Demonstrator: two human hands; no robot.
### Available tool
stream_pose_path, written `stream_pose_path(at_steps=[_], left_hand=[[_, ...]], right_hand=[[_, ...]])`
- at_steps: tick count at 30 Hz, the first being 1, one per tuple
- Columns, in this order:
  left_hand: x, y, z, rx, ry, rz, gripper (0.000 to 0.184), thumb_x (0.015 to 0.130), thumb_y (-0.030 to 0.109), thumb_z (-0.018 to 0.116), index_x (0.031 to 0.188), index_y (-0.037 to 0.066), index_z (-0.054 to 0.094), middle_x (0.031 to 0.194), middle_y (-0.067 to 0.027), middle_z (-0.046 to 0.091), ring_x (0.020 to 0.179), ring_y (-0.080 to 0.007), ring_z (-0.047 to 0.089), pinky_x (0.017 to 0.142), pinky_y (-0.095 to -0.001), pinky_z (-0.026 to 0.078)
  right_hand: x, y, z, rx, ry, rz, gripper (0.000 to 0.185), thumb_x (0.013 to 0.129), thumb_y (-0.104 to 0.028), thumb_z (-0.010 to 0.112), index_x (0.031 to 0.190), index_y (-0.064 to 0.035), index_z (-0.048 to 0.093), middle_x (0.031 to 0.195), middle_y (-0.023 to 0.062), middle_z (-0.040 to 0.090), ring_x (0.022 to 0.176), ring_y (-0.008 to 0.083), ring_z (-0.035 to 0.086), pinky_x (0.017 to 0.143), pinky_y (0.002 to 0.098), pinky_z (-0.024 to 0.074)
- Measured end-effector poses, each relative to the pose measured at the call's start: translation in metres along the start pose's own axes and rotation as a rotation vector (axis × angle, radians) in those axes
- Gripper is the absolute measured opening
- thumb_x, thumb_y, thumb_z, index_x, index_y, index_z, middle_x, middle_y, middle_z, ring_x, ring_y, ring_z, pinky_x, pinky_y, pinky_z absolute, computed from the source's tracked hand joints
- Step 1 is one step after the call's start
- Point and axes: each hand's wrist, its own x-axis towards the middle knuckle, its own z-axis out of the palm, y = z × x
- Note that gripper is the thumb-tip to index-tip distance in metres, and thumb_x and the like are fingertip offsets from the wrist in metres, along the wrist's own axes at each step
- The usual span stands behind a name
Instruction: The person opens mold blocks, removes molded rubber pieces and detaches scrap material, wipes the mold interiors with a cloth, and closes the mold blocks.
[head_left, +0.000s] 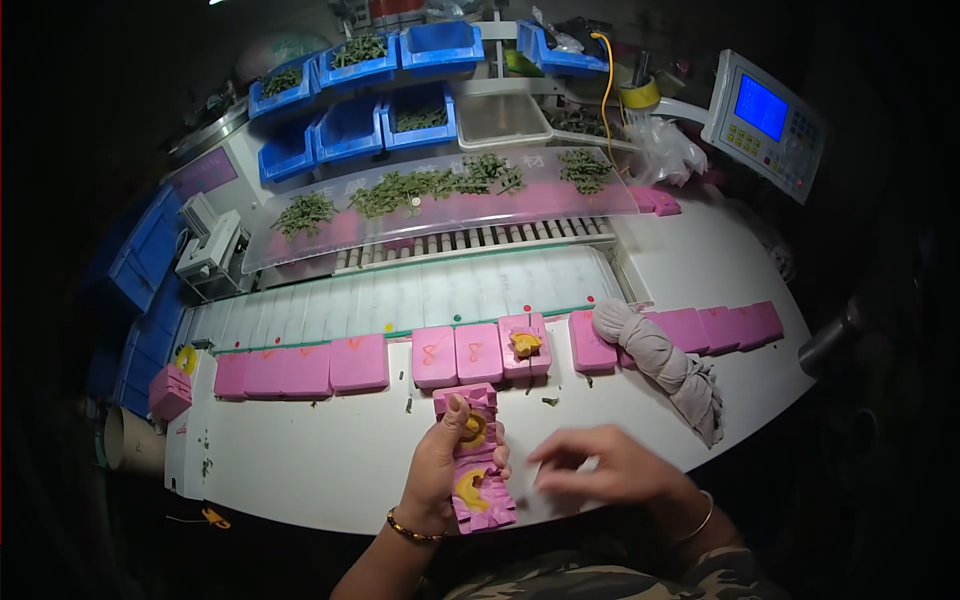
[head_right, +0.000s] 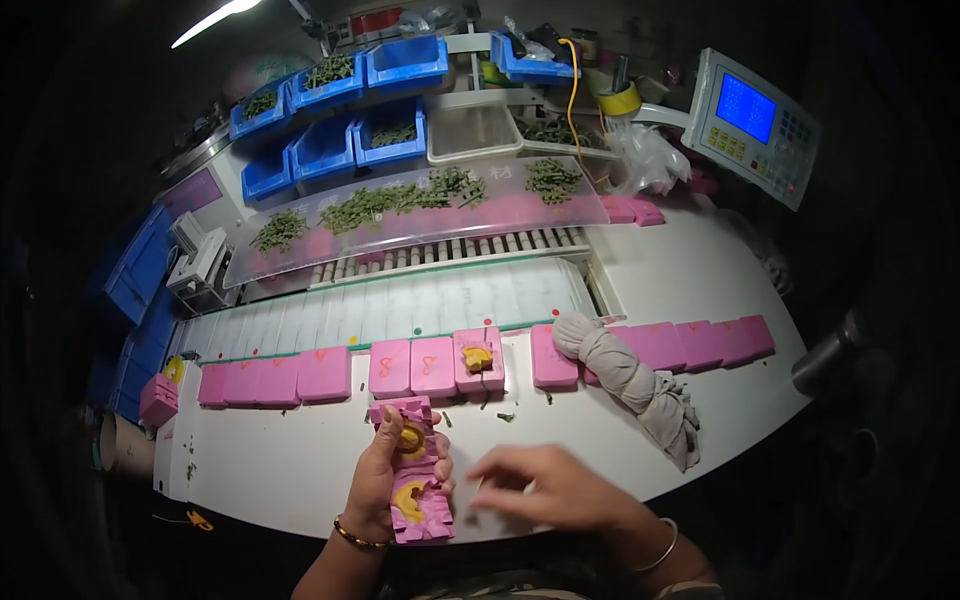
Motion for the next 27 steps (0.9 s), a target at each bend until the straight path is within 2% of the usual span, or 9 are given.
stream_pose_path(at_steps=[4, 5, 7, 10, 14, 17, 19, 22, 27], left_hand=[[-0.004, 0.004, 0.009, -0.058, 0.061, -0.014, 0.052, 0.093, 0.054, 0.058, 0.102, 0.003, 0.056, 0.081, -0.0065, 0.057, 0.069, -0.0168, 0.060, 0.058, -0.0331, 0.054], [-0.004, 0.003, 0.010, -0.083, 0.049, -0.019, 0.051, 0.092, 0.053, 0.059, 0.104, 0.004, 0.055, 0.082, -0.0059, 0.056, 0.069, -0.0163, 0.059, 0.058, -0.0330, 0.054], [-0.003, 0.004, 0.010, -0.112, 0.036, -0.022, 0.049, 0.092, 0.052, 0.061, 0.106, 0.005, 0.054, 0.082, -0.0052, 0.055, 0.069, -0.0158, 0.058, 0.057, -0.0330, 0.053], [-0.003, 0.003, 0.012, -0.139, 0.012, -0.046, 0.051, 0.094, 0.056, 0.055, 0.108, 0.007, 0.053, 0.082, -0.0057, 0.055, 0.067, -0.0159, 0.058, 0.057, -0.0335, 0.053], [-0.003, 0.007, 0.015, -0.093, 0.004, -0.042, 0.066, 0.096, 0.064, 0.038, 0.117, 0.003, 0.053, 0.082, -0.0068, 0.055, 0.066, -0.0166, 0.058, 0.056, -0.0330, 0.053], [-0.002, 0.007, 0.014, -0.039, 0.015, -0.043, 0.072, 0.098, 0.066, 0.031, 0.122, 0.002, 0.052, 0.080, -0.0068, 0.055, 0.067, -0.0165, 0.058, 0.056, -0.0323, 0.053], [-0.002, 0.005, 0.014, -0.012, 0.031, -0.052, 0.072, 0.098, 0.065, 0.030, 0.124, 0.001, 0.053, 0.079, -0.0066, 0.055, 0.067, -0.0162, 0.059, 0.056, -0.0319, 0.054], [0.001, 0.003, 0.018, 0.020, 0.046, -0.087, 0.069, 0.100, 0.063, 0.029, 0.116, 0.003, 0.056, 0.077, -0.0064, 0.057, 0.065, -0.0158, 0.060, 0.057, -0.0316, 0.054], [-0.003, 0.004, 0.019, 0.204, 0.079, -0.100, 0.062, 0.102, 0.058, 0.027, 0.106, 0.005, 0.059, 0.075, -0.0060, 0.061, 0.059, -0.0161, 0.061, 0.054, -0.0316, 0.055]], right_hand=[[0.009, -0.003, -0.050, -0.660, 0.667, -0.186, 0.034, 0.081, -0.012, 0.075, 0.111, -0.0014, 0.064, 0.098, 0.0130, 0.067, 0.087, 0.0252, 0.066, 0.076, 0.0354, 0.0520], [0.012, 0.000, -0.062, -0.664, 0.669, -0.186, 0.034, 0.081, -0.012, 0.075, 0.111, -0.0014, 0.064, 0.098, 0.0130, 0.067, 0.087, 0.0252, 0.066, 0.076, 0.0354, 0.0520], [0.017, 0.008, -0.082, -1.130, 0.773, -0.266, 0.046, 0.079, -0.008, 0.073, 0.122, -0.0007, 0.058, 0.111, 0.0181, 0.062, 0.101, 0.0332, 0.061, 0.088, 0.0410, 0.0493], [0.022, 0.029, -0.094, -0.930, 0.569, -0.122, 0.056, 0.077, -0.005, 0.071, 0.130, -0.0028, 0.053, 0.121, 0.0192, 0.057, 0.111, 0.0360, 0.055, 0.096, 0.0432, 0.0454], [0.021, 0.019, -0.095, -0.969, 0.489, -0.093, 0.060, 0.075, -0.003, 0.071, 0.133, -0.0047, 0.053, 0.121, 0.0188, 0.058, 0.112, 0.0358, 0.056, 0.098, 0.0425, 0.0451], [0.019, -0.003, -0.083, -1.030, 0.469, -0.210, 0.058, 0.074, 0.001, 0.069, 0.130, -0.0059, 0.057, 0.121, 0.0191, 0.059, 0.108, 0.0369, 0.058, 0.094, 0.0426, 0.0477], [0.016, -0.027, -0.063, -1.123, 0.629, -0.457, 0.059, 0.070, 0.003, 0.068, 0.128, -0.0061, 0.061, 0.121, 0.0195, 0.061, 0.102, 0.0364, 0.062, 0.089, 0.0415, 0.0507], [0.009, -0.053, -0.030, -1.141, 0.768, -0.613, 0.059, 0.069, 0.005, 0.068, 0.126, -0.0056, 0.063, 0.125, 0.0234, 0.061, 0.106, 0.0332, 0.064, 0.087, 0.0397, 0.0526], [0.023, -0.025, 0.008, -1.172, 0.141, -0.665, 0.045, 0.080, -0.012, 0.060, 0.125, -0.0130, 0.065, 0.128, 0.0161, 0.061, 0.092, 0.0205, 0.065, 0.079, 0.0306, 0.0527]])
